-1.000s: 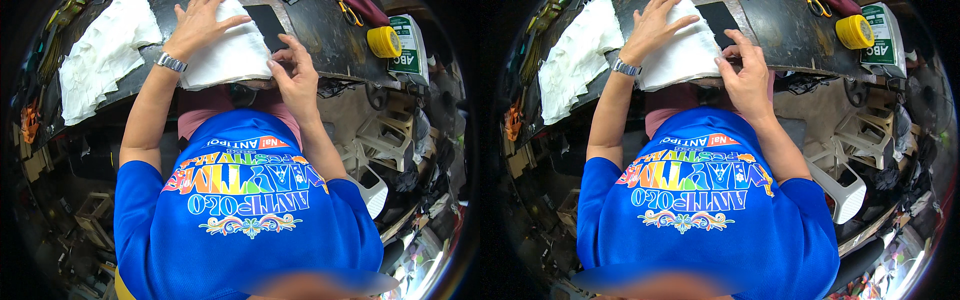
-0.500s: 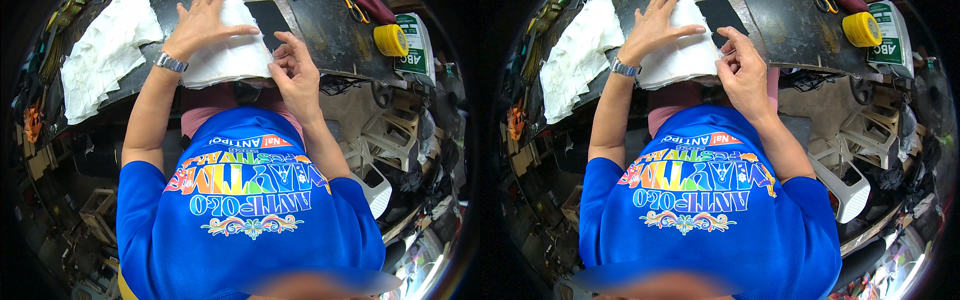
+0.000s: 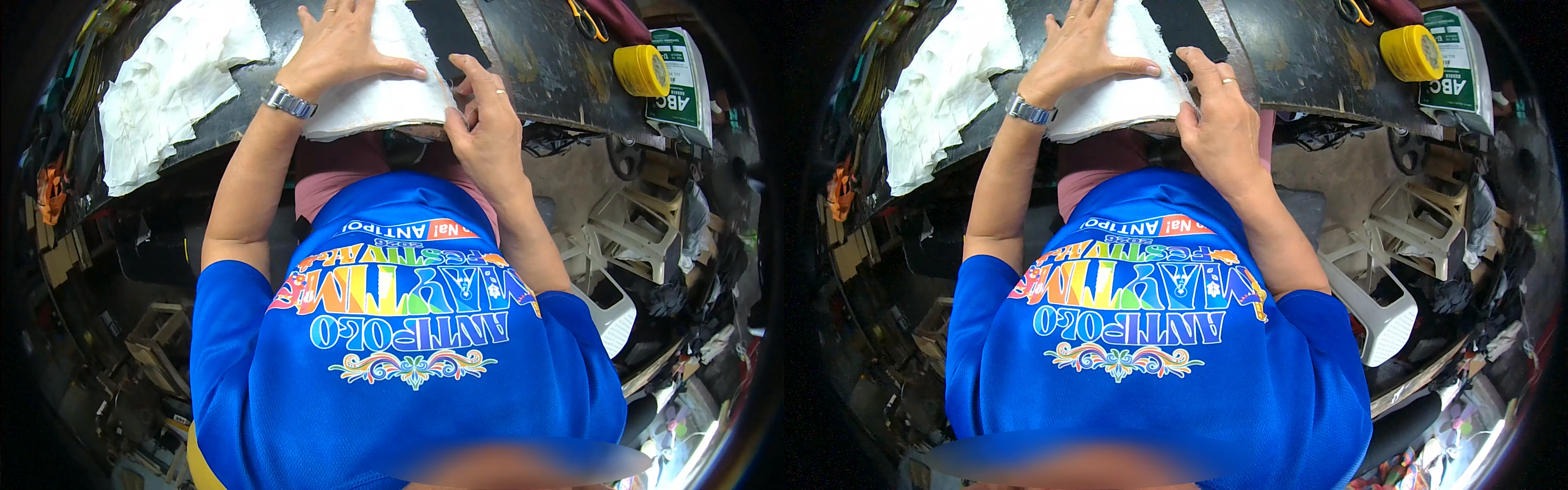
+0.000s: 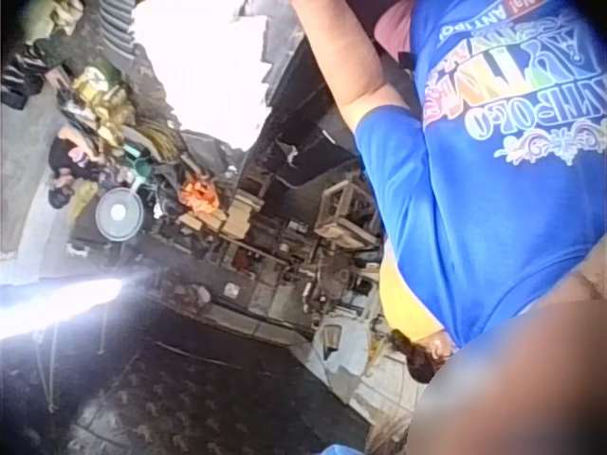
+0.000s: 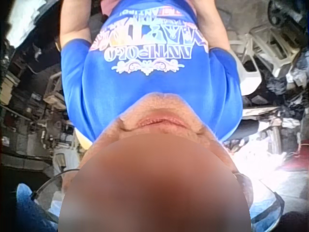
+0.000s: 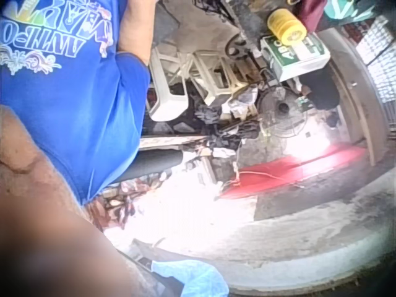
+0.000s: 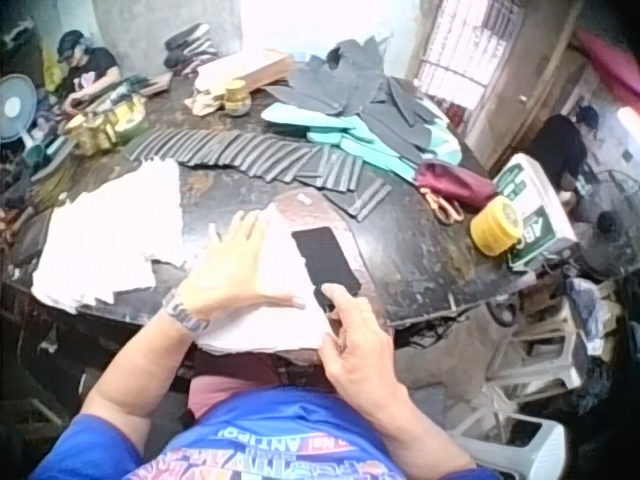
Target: The person repeatedly rubs a small black rectangular piece against a white paper towel on a workbench. They flip the black piece and the paper towel several times and continue rubbing the surfaces together.
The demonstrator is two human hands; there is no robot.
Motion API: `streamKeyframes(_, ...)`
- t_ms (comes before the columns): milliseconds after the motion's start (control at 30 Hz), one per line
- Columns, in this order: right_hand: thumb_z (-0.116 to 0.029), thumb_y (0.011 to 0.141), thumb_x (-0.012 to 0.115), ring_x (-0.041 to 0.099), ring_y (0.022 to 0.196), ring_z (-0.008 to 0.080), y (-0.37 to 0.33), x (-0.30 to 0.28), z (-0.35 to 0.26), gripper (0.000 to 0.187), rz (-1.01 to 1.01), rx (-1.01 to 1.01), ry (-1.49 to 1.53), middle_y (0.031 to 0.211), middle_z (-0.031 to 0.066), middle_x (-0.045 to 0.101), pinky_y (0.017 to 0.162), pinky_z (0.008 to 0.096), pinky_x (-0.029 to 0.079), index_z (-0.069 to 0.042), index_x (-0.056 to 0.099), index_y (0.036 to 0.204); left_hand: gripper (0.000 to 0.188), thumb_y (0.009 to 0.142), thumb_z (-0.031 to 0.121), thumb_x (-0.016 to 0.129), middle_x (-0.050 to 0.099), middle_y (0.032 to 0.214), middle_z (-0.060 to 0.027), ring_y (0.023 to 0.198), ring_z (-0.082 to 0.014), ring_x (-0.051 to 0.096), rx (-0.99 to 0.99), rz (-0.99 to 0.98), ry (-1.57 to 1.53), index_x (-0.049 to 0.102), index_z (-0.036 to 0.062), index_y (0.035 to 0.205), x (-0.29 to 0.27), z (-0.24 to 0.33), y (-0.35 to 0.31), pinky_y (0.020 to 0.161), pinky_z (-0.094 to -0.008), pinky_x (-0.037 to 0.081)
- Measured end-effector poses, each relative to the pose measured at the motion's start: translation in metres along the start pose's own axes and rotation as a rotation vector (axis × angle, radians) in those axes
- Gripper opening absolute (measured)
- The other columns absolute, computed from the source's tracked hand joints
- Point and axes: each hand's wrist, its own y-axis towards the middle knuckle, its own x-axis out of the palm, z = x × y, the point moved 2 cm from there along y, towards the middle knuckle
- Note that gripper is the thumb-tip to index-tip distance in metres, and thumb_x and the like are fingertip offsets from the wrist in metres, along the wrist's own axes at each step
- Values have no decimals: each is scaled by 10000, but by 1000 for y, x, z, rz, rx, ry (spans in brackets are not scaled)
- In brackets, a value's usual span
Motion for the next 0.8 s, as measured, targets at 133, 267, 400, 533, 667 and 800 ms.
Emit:
streamKeyframes(133, 74, 809, 662, 551, 753, 109, -6, -13, 1, 638, -63, 110, 112, 1070, 69, 571, 710, 261, 490, -79, 562, 1420, 1322, 632, 697, 839, 351, 1582, -282, 1491, -475, 295, 0, 16, -5, 281, -65, 1557, 2, -2, -1, 1191, -670, 234)
streamKeyframes(267, 108, 827, 655, 642, 1096, 206, -11, -21, -6, 678, 131, -258, 54, 1340, 153, 583, 908, 324, 526, -56, 504, 1467, 1274, 646, 706, 822, 383, 1553, -278, 1467, -471, 328, 28, 78, -13, 319, -61, 1532, 15, -12, 4, 1179, -670, 246)
streamKeyframes(400, 110, 884, 625, 692, 1066, 243, -9, -9, -7, 676, -71, -317, 19, 1426, 188, 539, 928, 364, 548, -45, 436, 1515, 1066, 745, 791, 699, 441, 1552, -206, 1481, -403, 347, 53, 235, 15, 486, 68, 1497, 34, -20, 12, 1137, -738, 217)
streamKeyframes(533, 101, 903, 611, 706, 1055, 233, -9, -6, -5, 716, -149, -249, 78, 1439, 202, 515, 927, 366, 555, -58, 370, 1558, 1196, 676, 902, 656, 460, 1549, -220, 1489, -453, 325, 52, 242, -85, 484, 57, 1505, 41, -32, 20, 1121, -801, 158)
streamKeyframes(667, 109, 877, 627, 706, 1037, 242, -15, -4, 1, 738, -114, -183, 211, 1438, 196, 527, 900, 364, 561, -48, 370, 1550, 961, 825, 859, 541, 521, 1496, -206, 1470, -403, 381, 20, 219, -231, 624, 87, 1391, 33, -47, 37, 1121, -789, 160)
streamKeyframes(800, 104, 892, 625, 692, 1097, 246, -30, -2, 10, 747, -76, -235, 231, 1419, 219, 533, 959, 367, 540, -10, 318, 1563, 759, 948, 771, 458, 578, 1410, -161, 1399, -338, 473, -7, 231, -171, 720, 130, 1258, 30, -54, 55, 1133, -734, 201)
